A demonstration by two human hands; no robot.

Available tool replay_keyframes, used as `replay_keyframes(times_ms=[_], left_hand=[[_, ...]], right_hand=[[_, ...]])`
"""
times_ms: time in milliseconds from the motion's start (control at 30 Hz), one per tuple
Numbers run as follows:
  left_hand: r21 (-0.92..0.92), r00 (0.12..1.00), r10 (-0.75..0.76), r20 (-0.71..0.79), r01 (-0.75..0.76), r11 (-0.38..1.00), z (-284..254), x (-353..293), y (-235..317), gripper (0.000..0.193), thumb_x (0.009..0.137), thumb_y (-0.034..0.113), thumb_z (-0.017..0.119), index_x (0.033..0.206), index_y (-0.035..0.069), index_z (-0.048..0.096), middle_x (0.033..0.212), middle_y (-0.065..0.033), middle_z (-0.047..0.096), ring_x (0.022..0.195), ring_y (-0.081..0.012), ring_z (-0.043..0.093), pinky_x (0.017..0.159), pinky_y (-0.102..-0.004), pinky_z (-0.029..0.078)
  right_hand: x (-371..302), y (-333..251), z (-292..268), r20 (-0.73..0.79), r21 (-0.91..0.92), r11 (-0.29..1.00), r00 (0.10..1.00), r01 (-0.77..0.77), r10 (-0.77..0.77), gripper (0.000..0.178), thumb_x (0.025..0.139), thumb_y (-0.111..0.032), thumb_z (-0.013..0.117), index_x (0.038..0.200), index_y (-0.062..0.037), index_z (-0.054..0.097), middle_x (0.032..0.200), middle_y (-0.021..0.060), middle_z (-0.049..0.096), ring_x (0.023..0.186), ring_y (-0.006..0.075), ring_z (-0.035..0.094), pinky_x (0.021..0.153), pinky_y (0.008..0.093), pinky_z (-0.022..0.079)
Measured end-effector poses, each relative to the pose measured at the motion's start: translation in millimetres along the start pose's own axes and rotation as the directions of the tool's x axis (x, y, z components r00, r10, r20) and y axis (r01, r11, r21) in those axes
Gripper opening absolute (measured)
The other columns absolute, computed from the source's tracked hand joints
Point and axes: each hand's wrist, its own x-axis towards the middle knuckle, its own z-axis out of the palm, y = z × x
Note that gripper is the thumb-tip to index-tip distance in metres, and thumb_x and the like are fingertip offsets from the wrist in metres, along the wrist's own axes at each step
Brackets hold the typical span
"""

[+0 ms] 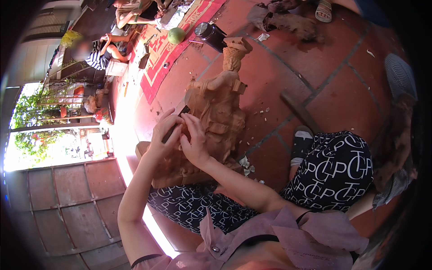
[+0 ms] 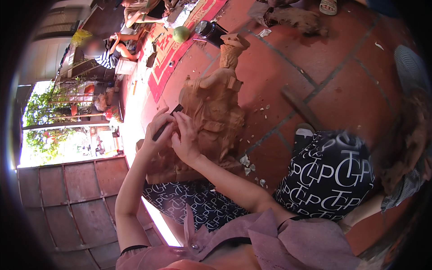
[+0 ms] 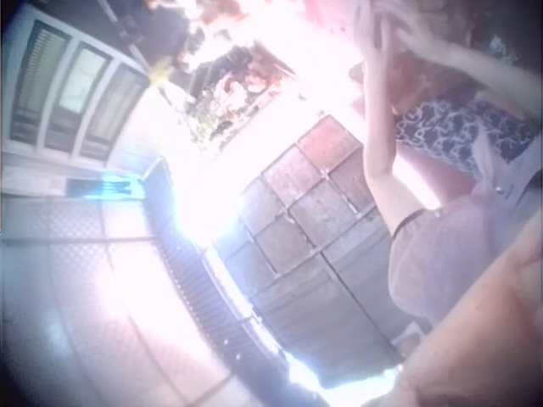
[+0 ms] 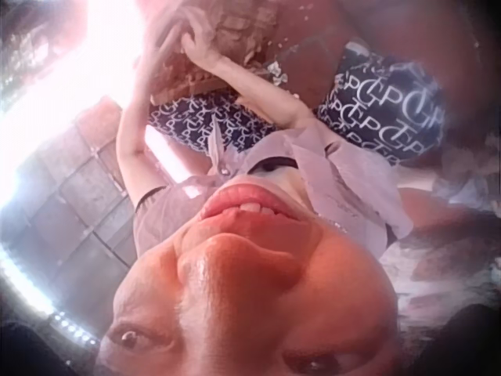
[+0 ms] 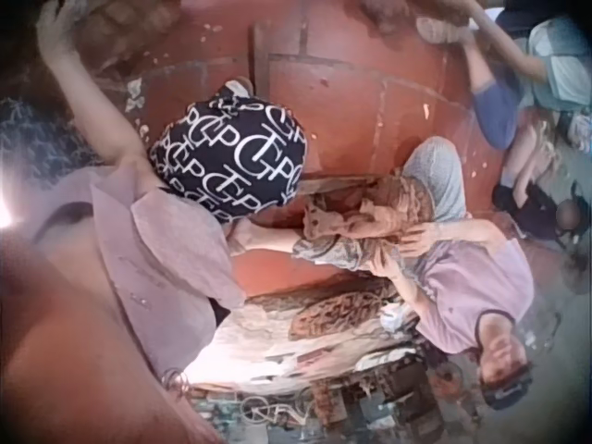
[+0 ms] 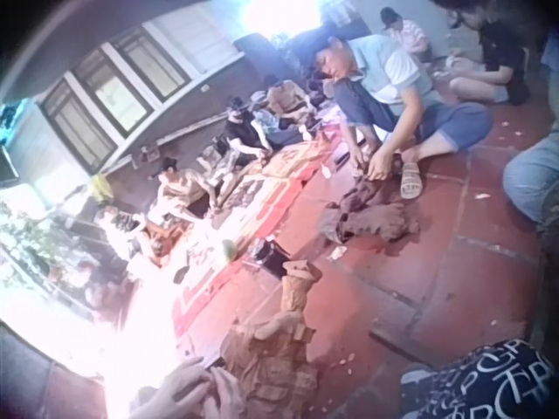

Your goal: The person carves a wooden figurine using a small carving knife, shaping details on the torso and base while seated on the floor. Wood shavings accumulate around the work area as the person rotates the piece to access different sides.

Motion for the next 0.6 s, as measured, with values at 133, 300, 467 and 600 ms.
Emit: replay_keyframes(times_ms=[133,300,467,600], left_hand=[[0.019,0.990,-0.067,0.121,0.065,0.998,-11.9,-11.4,-9.1,0.007,0.082,0.006,0.052,0.086,0.001,0.055,0.075,-0.0067,0.058,0.076,-0.0194,0.059,0.110,-0.0433,0.025],[0.090,0.999,0.033,0.016,-0.035,0.995,-5.7,-3.7,-8.5,0.014,0.082,0.007,0.053,0.094,0.001,0.056,0.086,-0.0109,0.058,0.095,-0.0317,0.057,0.106,-0.0443,0.030],[0.096,0.979,-0.111,0.173,0.095,0.991,-16.2,-17.7,-16.1,0.015,0.084,0.012,0.056,0.091,-0.001,0.058,0.088,-0.0103,0.059,0.103,-0.0298,0.054,0.107,-0.0416,0.030],[0.135,0.992,-0.116,0.042,0.110,0.985,-8.5,-25.0,9.0,0.016,0.084,0.013,0.056,0.089,-0.002,0.057,0.084,-0.0109,0.058,0.094,-0.0275,0.056,0.107,-0.0405,0.030]], right_hand=[[-6.9,3.9,-2.1,0.138,-0.072,0.997,0.990,-0.026,0.036,0.051,0.072,-0.001,0.052,0.124,0.0007,0.048,0.120,0.0193,0.049,0.111,0.0352,0.049,0.099,0.0412,0.036],[0.9,-2.0,3.0,-0.022,-0.015,1.000,1.000,0.000,0.000,0.050,0.073,-0.004,0.053,0.123,0.0020,0.048,0.120,0.0197,0.050,0.112,0.0360,0.049,0.097,0.0414,0.038],[-11.4,7.7,6.2,0.088,-0.136,0.989,0.995,0.054,-0.042,0.051,0.073,-0.004,0.054,0.123,0.0016,0.048,0.121,0.0186,0.050,0.110,0.0354,0.049,0.096,0.0420,0.038],[-16.9,-7.5,3.7,0.077,-0.121,0.991,0.996,0.063,-0.054,0.054,0.071,-0.004,0.055,0.124,0.0012,0.046,0.120,0.0182,0.052,0.108,0.0347,0.050,0.093,0.0417,0.038]])
